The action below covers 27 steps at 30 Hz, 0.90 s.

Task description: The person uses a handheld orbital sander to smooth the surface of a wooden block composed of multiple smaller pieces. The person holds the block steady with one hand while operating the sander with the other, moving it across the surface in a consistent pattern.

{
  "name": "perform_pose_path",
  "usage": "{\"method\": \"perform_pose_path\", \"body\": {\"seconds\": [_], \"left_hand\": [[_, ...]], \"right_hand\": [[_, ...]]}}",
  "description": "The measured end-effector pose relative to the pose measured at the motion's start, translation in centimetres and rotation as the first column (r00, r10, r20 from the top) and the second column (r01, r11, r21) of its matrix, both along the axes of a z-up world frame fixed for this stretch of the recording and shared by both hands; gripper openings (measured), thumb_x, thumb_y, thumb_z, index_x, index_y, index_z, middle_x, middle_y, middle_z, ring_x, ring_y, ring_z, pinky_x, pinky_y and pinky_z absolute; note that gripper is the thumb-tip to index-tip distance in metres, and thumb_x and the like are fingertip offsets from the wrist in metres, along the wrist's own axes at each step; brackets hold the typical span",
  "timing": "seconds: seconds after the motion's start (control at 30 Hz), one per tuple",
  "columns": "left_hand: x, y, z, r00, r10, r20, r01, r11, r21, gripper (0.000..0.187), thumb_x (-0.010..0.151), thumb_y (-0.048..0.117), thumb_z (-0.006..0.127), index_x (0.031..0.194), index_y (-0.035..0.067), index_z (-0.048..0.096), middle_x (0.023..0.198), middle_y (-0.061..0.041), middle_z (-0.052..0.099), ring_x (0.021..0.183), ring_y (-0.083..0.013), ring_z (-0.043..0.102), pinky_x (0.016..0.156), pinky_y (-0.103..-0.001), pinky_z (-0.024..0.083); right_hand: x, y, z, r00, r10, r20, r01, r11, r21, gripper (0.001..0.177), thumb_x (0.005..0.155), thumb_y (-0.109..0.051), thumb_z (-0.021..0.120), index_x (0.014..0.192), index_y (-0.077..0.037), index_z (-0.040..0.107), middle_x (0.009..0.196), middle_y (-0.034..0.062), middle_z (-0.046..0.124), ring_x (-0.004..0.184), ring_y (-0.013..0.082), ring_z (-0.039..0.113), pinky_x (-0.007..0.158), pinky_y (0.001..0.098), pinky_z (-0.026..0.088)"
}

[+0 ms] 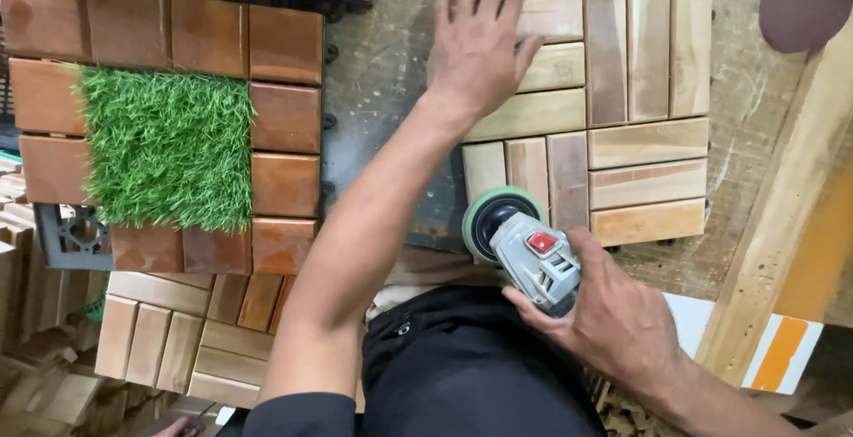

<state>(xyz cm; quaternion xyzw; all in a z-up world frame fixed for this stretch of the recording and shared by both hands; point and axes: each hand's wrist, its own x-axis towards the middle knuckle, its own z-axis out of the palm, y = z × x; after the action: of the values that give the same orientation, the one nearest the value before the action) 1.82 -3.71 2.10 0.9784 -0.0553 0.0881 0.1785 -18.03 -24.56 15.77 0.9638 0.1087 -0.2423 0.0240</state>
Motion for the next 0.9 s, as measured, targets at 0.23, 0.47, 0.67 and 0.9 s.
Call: {"method": "perform_pose_path", "body": {"seconds": [0.23, 0.47, 0.67, 0.9], "left_hand": [[0.9, -1.7, 0.5, 0.984, -0.126, 0.129, 0.122, 0.992, 0.04, 0.058, 0.101, 0.059, 0.057, 0.136, 0.013, 0.054, 0.125, -0.007, 0.062, 0.115, -0.0301, 0.057, 0.095, -0.048, 0.049], [1.4, -1.3, -0.2, 0.976, -0.157, 0.149, 0.166, 0.985, -0.053, 0.046, 0.101, 0.043, 0.061, 0.136, 0.014, 0.058, 0.127, -0.003, 0.064, 0.113, -0.0308, 0.056, 0.095, -0.051, 0.047], [0.3, -0.9, -0.4, 0.963, -0.223, 0.149, 0.225, 0.974, -0.001, 0.047, 0.107, 0.038, 0.057, 0.146, 0.012, 0.053, 0.146, -0.006, 0.056, 0.133, -0.0312, 0.048, 0.107, -0.054, 0.035], [-5.3, -0.5, 3.2, 0.962, -0.162, -0.218, 0.194, 0.972, 0.132, 0.077, 0.114, 0.057, 0.032, 0.166, 0.004, 0.013, 0.172, -0.015, 0.005, 0.159, -0.0298, 0.001, 0.13, -0.055, 0.001]], "right_hand": [[-2.4, -1.9, -0.4, 0.974, 0.13, 0.187, -0.145, 0.987, 0.069, 0.1, 0.063, -0.085, 0.074, 0.133, -0.016, 0.055, 0.091, 0.002, 0.075, 0.065, 0.0261, 0.074, 0.047, 0.0476, 0.056], [-1.2, -3.5, -0.4, 0.967, 0.066, 0.245, -0.082, 0.995, 0.052, 0.104, 0.061, -0.083, 0.076, 0.137, -0.015, 0.054, 0.094, 0.004, 0.075, 0.061, 0.0323, 0.072, 0.048, 0.052, 0.055], [3.9, -2.7, 2.2, 0.97, -0.239, -0.036, 0.235, 0.968, -0.087, 0.098, 0.069, -0.081, 0.066, 0.141, -0.021, 0.038, 0.089, 0.0192, 0.075, 0.078, 0.0474, 0.074, 0.067, 0.0601, 0.058], [8.6, -3.0, 4.6, 0.827, -0.55, -0.116, 0.543, 0.835, -0.093, 0.093, 0.077, -0.072, 0.064, 0.148, -0.016, 0.038, 0.111, 0.0355, 0.07, 0.106, 0.0585, 0.066, 0.087, 0.0625, 0.05]]}}
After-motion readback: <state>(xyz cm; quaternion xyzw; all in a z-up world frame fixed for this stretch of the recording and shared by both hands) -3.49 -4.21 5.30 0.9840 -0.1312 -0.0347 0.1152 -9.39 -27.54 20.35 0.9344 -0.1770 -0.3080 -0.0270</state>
